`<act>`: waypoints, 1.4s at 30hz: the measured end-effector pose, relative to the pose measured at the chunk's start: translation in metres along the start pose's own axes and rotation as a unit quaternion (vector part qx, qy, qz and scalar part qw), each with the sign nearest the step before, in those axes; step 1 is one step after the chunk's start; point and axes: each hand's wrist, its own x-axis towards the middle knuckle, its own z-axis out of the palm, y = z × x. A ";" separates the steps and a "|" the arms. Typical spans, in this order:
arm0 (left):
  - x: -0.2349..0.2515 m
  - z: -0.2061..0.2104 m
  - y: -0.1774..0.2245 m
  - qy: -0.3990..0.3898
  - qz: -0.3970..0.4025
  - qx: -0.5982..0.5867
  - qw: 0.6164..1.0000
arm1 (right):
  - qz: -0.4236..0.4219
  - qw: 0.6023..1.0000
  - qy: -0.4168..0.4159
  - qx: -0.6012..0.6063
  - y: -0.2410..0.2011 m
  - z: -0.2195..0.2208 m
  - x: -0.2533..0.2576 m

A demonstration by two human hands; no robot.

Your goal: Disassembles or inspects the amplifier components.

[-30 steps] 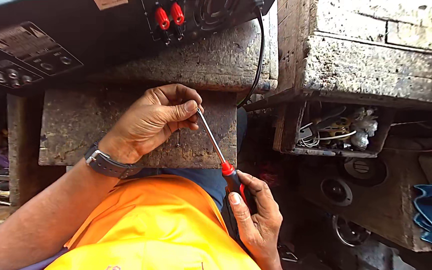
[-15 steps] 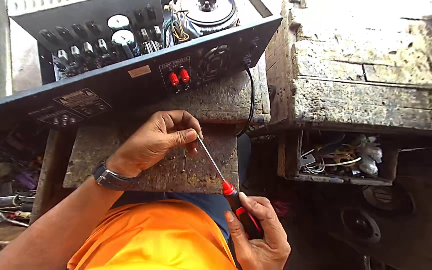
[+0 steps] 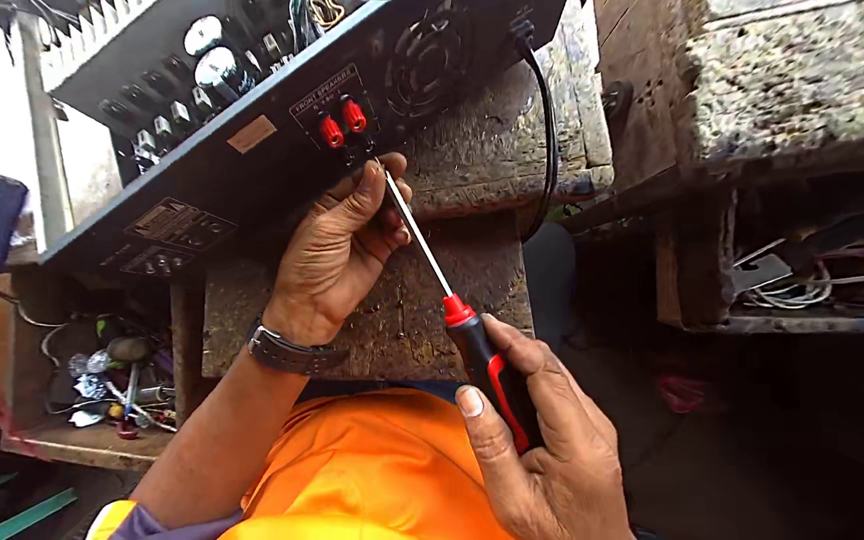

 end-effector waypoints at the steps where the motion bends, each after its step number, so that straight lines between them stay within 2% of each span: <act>1: 0.000 0.000 0.000 0.007 -0.001 -0.004 1.000 | -0.003 1.000 0.004 -0.012 0.000 0.001 0.003; 7: -0.013 -0.004 0.003 -0.023 -0.007 0.063 0.998 | 0.000 0.998 0.000 -0.062 -0.006 0.004 0.017; 16: -0.002 -0.002 0.005 0.016 -0.004 0.038 0.999 | 0.005 0.993 -0.039 -0.107 -0.017 -0.004 0.035; 28: -0.002 -0.002 0.005 0.018 -0.013 0.014 1.000 | -0.011 0.990 -0.028 -0.141 -0.023 0.000 0.045; 30: -0.008 0.001 0.009 0.040 -0.028 0.052 0.997 | -0.009 0.990 -0.026 -0.141 -0.025 0.000 0.046; 31: -0.014 0.004 0.013 0.058 -0.033 0.109 0.992 | -0.008 0.990 -0.025 -0.138 -0.025 0.000 0.046; 32: -0.020 0.007 0.017 0.080 -0.026 0.198 0.977 | -0.008 0.991 -0.022 -0.134 -0.025 0.000 0.046; 33: -0.027 0.011 0.022 0.102 -0.001 0.315 0.944 | -0.009 0.991 -0.019 -0.133 -0.025 0.000 0.046; 34: -0.034 0.015 0.029 0.115 0.046 0.444 0.888 | -0.009 0.991 -0.019 -0.132 -0.025 0.000 0.046; 35: -0.041 0.018 0.038 0.113 0.111 0.557 0.815 | -0.010 0.991 -0.018 -0.136 -0.025 0.000 0.046; 37: -0.046 0.025 0.062 0.085 0.255 0.692 0.670 | -0.018 0.987 -0.010 -0.156 -0.025 0.000 0.045; 38: -0.044 0.030 0.076 0.064 0.302 0.731 0.609 | -0.025 0.985 0.000 -0.173 -0.025 0.001 0.045; 39: -0.040 0.035 0.089 0.042 0.314 0.769 0.555 | -0.034 0.982 0.013 -0.187 -0.025 0.002 0.045; 40: -0.035 0.039 0.102 0.019 0.294 0.804 0.516 | -0.040 0.979 0.023 -0.199 -0.026 0.003 0.045; 42: -0.021 0.044 0.118 -0.023 0.210 0.858 0.468 | -0.047 0.977 0.033 -0.206 -0.027 0.005 0.046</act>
